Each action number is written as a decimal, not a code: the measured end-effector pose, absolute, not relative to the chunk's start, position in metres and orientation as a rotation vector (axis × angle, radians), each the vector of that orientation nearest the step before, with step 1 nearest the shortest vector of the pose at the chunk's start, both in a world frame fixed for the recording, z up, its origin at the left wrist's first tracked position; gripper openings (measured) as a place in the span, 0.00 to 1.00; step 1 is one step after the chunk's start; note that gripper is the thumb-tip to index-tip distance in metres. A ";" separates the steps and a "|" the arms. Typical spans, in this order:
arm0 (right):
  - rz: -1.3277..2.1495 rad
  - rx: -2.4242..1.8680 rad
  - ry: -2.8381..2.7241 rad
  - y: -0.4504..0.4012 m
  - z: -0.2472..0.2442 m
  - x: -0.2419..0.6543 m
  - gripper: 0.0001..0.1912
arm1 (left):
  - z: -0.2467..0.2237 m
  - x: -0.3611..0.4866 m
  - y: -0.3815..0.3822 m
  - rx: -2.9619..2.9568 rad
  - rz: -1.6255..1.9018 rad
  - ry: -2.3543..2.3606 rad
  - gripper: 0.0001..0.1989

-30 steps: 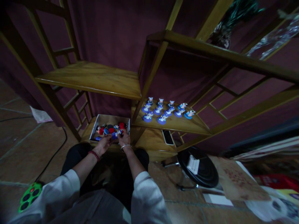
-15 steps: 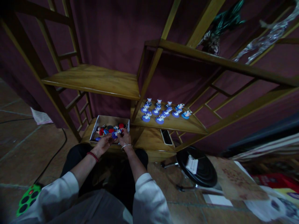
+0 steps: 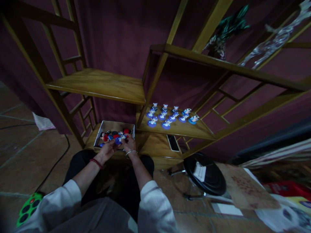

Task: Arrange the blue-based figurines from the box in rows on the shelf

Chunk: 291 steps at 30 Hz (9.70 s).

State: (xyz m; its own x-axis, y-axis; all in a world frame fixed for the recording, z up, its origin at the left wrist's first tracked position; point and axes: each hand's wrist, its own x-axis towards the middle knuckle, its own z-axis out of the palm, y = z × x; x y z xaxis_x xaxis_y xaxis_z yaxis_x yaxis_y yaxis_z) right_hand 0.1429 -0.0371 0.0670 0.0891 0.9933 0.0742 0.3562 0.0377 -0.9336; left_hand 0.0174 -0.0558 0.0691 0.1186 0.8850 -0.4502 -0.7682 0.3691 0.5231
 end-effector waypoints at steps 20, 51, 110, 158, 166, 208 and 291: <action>1.061 -1.387 -1.194 -0.039 0.069 0.134 0.19 | 0.068 0.019 -0.053 0.129 1.332 0.914 0.11; 1.184 -1.269 -1.082 -0.041 0.094 0.124 0.17 | 0.081 0.018 -0.051 0.173 1.223 0.855 0.06; 1.007 -1.146 -1.329 -0.055 0.117 0.145 0.16 | 0.117 0.016 -0.074 0.242 1.188 0.702 0.06; 0.761 -1.109 -1.796 -0.068 0.138 0.152 0.14 | 0.117 0.017 -0.082 0.236 1.169 0.687 0.04; 0.706 -1.134 -1.860 -0.070 0.144 0.153 0.14 | 0.120 0.020 -0.084 0.183 1.162 0.678 0.03; 0.596 -1.503 -1.796 -0.079 0.167 0.143 0.10 | 0.113 0.016 -0.084 0.404 1.241 0.661 0.08; 0.624 -1.383 -1.797 -0.071 0.138 0.143 0.14 | 0.121 0.016 -0.087 0.386 1.252 0.711 0.03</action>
State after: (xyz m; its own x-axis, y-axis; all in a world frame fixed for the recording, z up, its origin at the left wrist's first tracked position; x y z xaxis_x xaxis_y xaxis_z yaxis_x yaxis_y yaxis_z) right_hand 0.1426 -0.0714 0.1384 -0.1148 0.9540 0.2770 0.5769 0.2910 -0.7632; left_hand 0.0161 -0.0866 0.1210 0.1414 0.9509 -0.2753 -0.7239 0.2890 0.6264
